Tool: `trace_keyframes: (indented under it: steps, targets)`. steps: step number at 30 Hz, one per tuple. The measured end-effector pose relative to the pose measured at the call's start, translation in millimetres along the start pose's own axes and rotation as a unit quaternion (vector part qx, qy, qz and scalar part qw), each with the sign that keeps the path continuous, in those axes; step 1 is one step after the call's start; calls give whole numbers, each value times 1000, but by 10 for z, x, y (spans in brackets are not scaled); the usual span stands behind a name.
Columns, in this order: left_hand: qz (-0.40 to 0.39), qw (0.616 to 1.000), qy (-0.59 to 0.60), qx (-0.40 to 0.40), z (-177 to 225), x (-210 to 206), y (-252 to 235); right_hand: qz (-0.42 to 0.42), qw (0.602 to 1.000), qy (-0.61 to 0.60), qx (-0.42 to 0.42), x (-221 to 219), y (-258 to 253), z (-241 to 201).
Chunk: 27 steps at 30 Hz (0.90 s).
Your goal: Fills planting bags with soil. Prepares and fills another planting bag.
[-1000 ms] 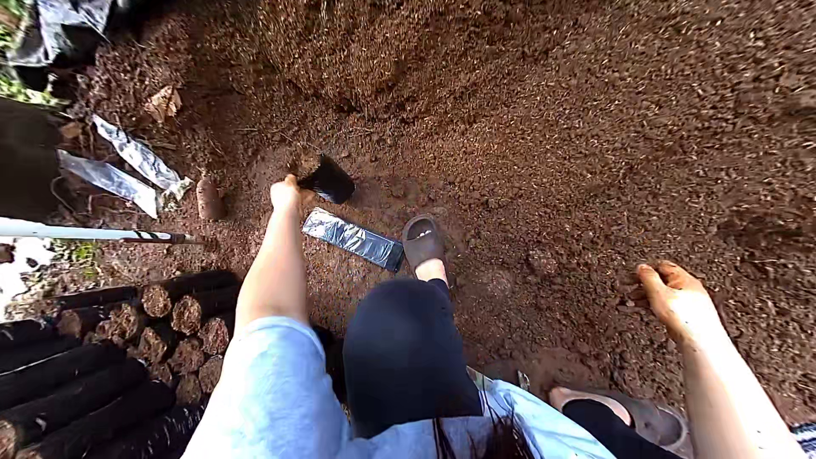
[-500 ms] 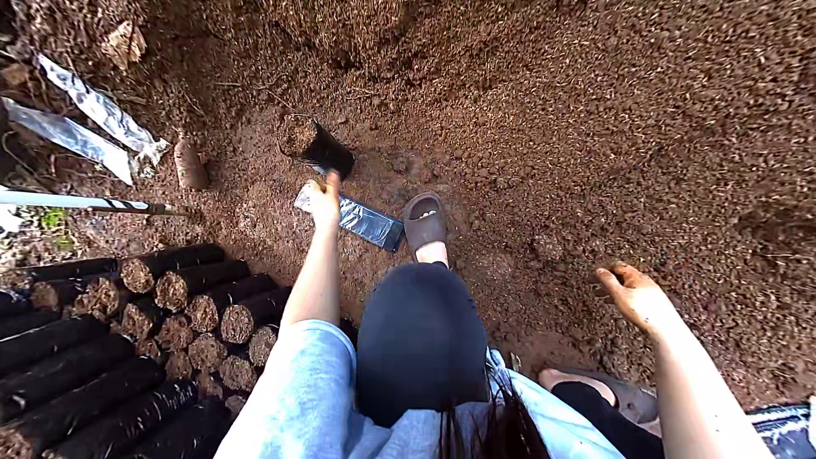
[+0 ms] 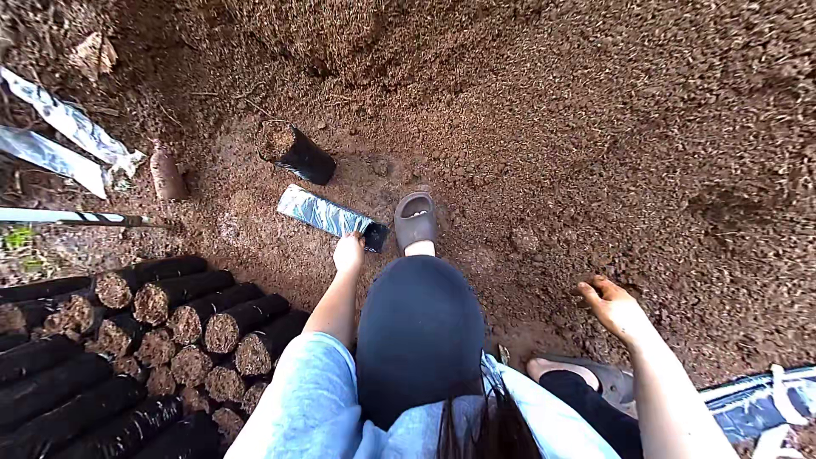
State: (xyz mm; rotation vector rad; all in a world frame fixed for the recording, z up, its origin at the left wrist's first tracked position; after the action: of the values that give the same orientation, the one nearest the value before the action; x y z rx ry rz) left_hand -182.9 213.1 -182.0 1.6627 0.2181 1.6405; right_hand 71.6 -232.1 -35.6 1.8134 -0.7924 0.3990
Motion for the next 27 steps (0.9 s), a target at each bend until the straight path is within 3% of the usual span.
trace_keyframes:
  steps: [8,11,13,17,20,22,24,25,27]
  targets:
    - [-56,998,0,-34,-108,264,103,-12,999,11,46,-37,78,-243]
    - [-55,991,85,-88,-77,384,193,-22,996,-7,83,-32,125,-389]
    - [-49,968,202,-142,41,517,295,-24,992,-31,116,-32,192,-596]
    - [-142,869,437,-184,672,1039,608,-34,975,-79,207,-136,310,-1293]
    - [-213,833,443,-256,1405,1532,972,-61,951,-213,218,-317,349,-1852]
    - [-216,840,397,-300,1908,1766,1183,-103,903,-383,168,-372,394,-2149]
    - [-191,871,317,-324,2313,1883,1277,-114,844,-503,146,-374,394,-2327]
    - [-169,889,263,-335,2479,1934,1311,-98,830,-529,148,-335,372,-2352]
    - [-98,919,142,-353,2760,2042,1371,-14,848,-511,140,-197,293,-2263]
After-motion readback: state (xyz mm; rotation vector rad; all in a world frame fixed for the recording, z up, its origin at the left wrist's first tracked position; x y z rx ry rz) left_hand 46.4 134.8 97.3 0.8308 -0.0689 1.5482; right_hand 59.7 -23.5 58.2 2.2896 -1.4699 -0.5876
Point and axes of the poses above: each hand's wrist, its own y-axis away from the middle knuckle, its own x-axis out of the back of the hand, z = x × y, the point moved 1 cm from there along -y, towards the middle knuckle, and after that the axes turned 6 degrees about -y, right-handed, at the moved point
